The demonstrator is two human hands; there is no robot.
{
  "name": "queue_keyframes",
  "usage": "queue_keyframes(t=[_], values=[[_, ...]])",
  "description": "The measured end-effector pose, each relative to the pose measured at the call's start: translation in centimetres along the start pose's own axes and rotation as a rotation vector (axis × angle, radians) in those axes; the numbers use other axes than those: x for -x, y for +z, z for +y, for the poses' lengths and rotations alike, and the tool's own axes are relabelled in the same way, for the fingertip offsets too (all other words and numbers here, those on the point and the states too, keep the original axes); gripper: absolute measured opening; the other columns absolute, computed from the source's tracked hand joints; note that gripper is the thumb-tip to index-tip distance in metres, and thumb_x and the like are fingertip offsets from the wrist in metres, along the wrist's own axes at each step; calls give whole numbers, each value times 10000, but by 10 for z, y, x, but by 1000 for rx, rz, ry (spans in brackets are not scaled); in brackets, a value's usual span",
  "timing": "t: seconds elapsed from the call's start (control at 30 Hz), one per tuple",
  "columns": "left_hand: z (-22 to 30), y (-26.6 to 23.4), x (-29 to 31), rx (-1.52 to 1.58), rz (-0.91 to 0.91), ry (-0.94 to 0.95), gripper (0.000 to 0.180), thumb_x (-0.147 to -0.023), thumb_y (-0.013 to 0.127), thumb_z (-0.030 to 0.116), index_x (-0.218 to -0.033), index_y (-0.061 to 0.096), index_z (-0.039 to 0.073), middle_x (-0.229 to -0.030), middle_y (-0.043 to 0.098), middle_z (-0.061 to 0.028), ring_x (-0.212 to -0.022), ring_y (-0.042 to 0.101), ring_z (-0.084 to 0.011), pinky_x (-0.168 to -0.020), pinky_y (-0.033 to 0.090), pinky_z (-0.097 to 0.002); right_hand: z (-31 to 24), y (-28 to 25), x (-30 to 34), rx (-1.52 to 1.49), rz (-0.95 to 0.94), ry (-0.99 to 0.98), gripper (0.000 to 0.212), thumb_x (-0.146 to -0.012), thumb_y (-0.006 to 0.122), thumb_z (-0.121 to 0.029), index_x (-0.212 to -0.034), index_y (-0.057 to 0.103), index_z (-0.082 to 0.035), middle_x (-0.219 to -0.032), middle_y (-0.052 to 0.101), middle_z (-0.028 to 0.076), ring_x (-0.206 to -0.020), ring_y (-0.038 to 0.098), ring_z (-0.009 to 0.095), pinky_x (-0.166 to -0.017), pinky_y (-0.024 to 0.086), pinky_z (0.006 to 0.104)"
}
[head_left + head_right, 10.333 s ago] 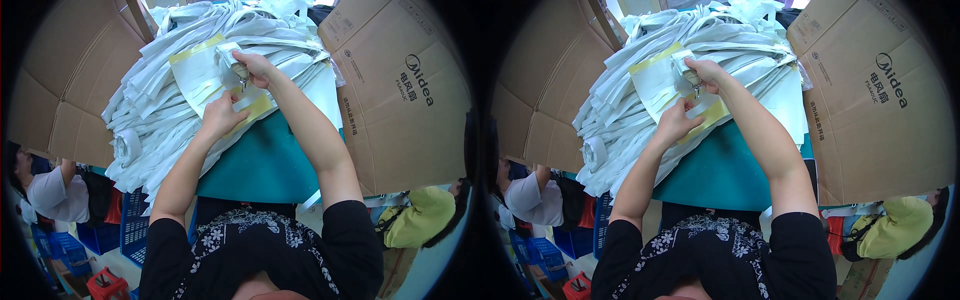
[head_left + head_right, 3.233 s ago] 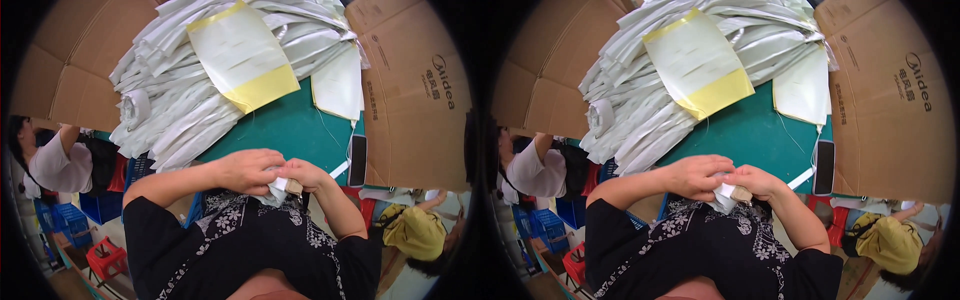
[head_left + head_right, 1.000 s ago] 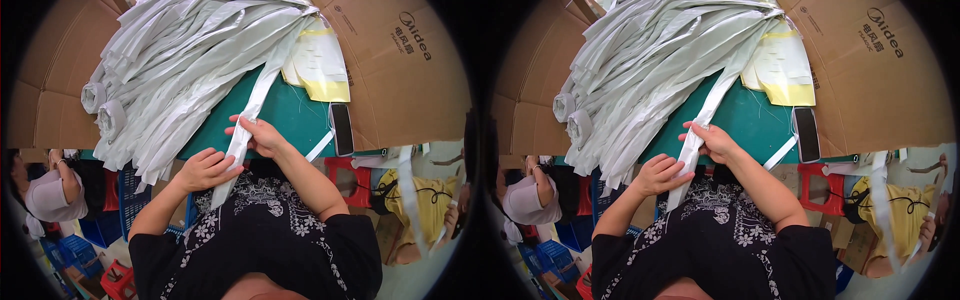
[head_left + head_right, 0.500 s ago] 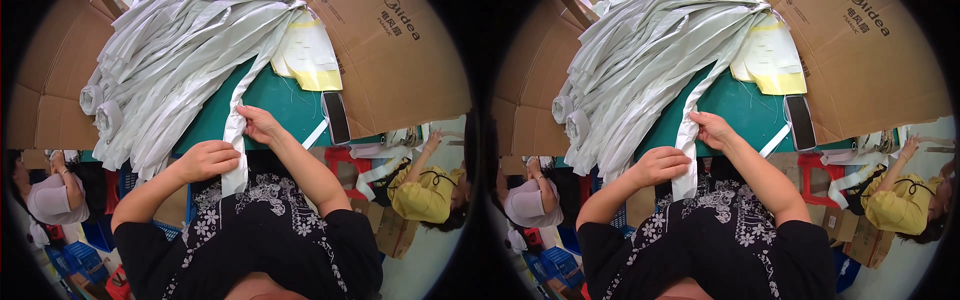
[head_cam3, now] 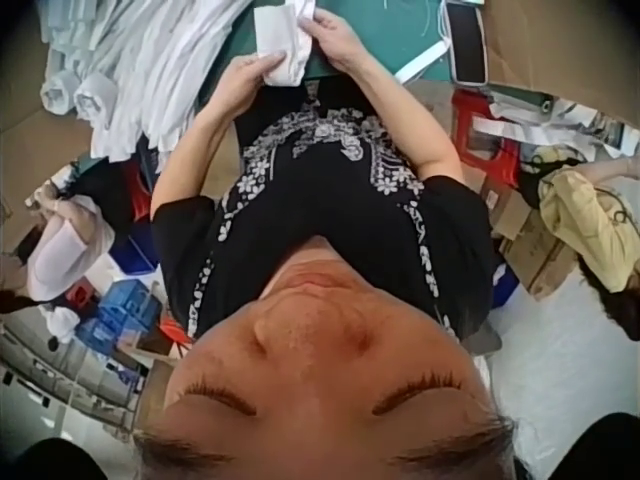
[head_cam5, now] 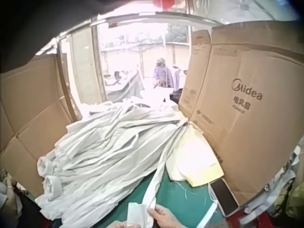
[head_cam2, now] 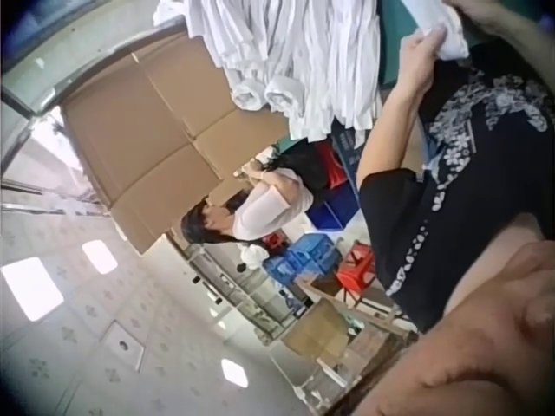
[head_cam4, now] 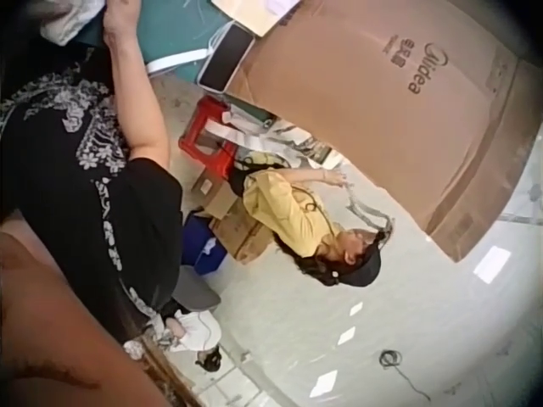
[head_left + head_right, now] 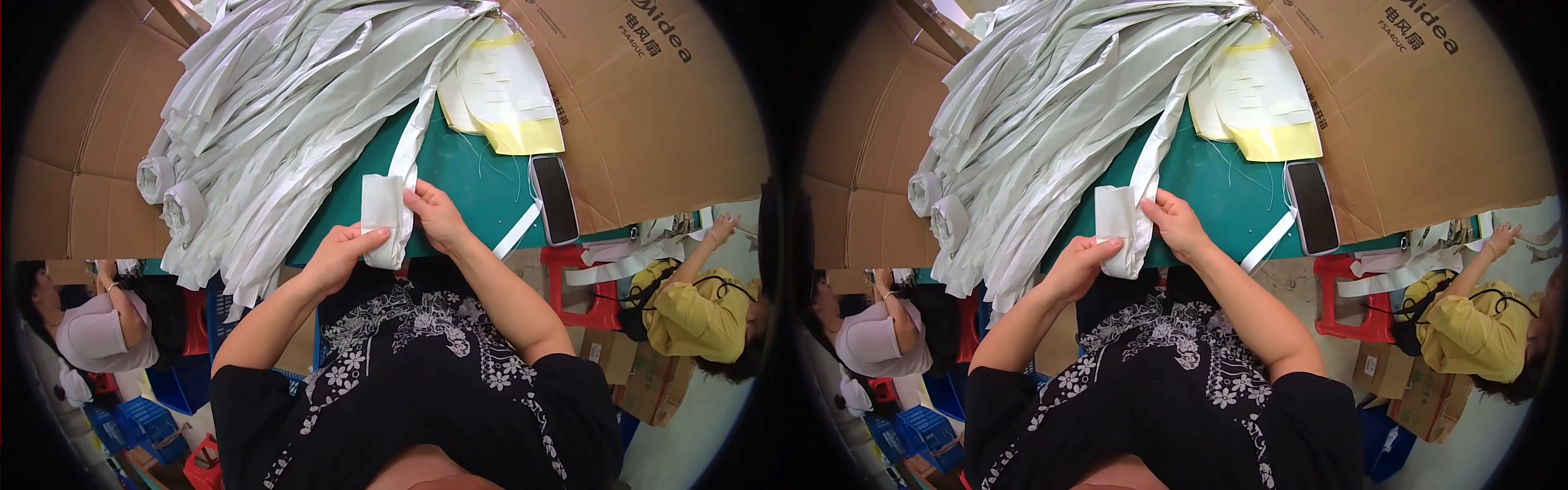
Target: Folding and rolling white fabric straps into neat bundles.
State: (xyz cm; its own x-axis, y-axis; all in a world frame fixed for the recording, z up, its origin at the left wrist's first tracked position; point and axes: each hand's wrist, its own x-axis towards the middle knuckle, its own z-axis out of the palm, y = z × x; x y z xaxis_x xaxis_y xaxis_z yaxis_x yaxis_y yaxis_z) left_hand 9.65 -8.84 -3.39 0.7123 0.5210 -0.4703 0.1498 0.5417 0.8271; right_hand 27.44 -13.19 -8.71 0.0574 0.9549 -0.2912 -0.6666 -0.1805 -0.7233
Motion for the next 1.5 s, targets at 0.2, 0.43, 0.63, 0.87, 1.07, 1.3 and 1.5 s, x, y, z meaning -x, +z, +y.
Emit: queue_keyframes(t=[0.2, 0.43, 0.63, 0.87, 1.07, 1.3, 1.5], values=[[4, 9, -13, -84, 78, -131, 351, -886, 553, 267, -972, 626, -66, -895, 651, -99, -802, 618, -149, -755, 467, -288, -9, -9, 3, 152, -32, -96, 364, -890, 540, -95, -1226, 451, 14, -1168, 559, 97, -1016, 558, 150, -891, 448, 295], [24, 8, -36, -38, 122, -377, 308, -822, 576, 208, -988, 604, -50, -879, 646, -110, -752, 632, -188, -690, 489, -311, -21, -19, 5, 434, -70, -233, 434, -818, 468, 13, -1250, 436, 7, -1188, 561, 103, -980, 582, 183, -878, 454, 301], [29, -2, -57, 66, 62, -461, 258, -813, 584, 167, -950, 605, -51, -834, 646, -123, -679, 645, -211, -600, 533, -337, -37, -22, 19, 1200, -395, -525, 277, -703, 559, -91, -966, 548, -7, -849, 571, 159, -796, 573, 337, -714, 470, 365], [33, 9, -63, 28, 31, -496, 226, -838, 559, 165, -961, 602, -20, -863, 642, -106, -715, 637, -185, -662, 526, -331, -31, -9, 35, 1186, -154, -411, 420, -745, 693, -396, -924, 610, -26, -746, 608, 131, -657, 599, 278, -604, 464, 354], [28, 6, -65, -32, -25, -463, 335, -904, 489, 285, -1029, 577, -13, -921, 633, -96, -771, 628, -175, -696, 513, -328, -21, -9, 34, 965, -39, -296, 260, -842, 620, -288, -872, 664, -34, -645, 608, 115, -518, 531, 133, -510, 419, 280], [10, -16, -46, -846, -91, 714, 389, -802, 637, 289, -1069, 560, 17, -1032, 537, -118, -969, 526, -246, -808, 423, -347, -10, -12, 29, 245, 177, -89, 281, -906, 542, -228, -848, 661, 21, -730, 654, 32, -577, 563, 97, -570, 446, 230], [-3, -17, -58, -1303, -130, 1384, 349, -642, 669, 88, -979, 590, 49, -1050, 547, -91, -960, 542, -272, -728, 470, -374, -3, -1, 40, -170, 206, 273, 231, -915, 503, -193, -1017, 596, -8, -948, 638, 68, -815, 619, 142, -710, 505, 293]])
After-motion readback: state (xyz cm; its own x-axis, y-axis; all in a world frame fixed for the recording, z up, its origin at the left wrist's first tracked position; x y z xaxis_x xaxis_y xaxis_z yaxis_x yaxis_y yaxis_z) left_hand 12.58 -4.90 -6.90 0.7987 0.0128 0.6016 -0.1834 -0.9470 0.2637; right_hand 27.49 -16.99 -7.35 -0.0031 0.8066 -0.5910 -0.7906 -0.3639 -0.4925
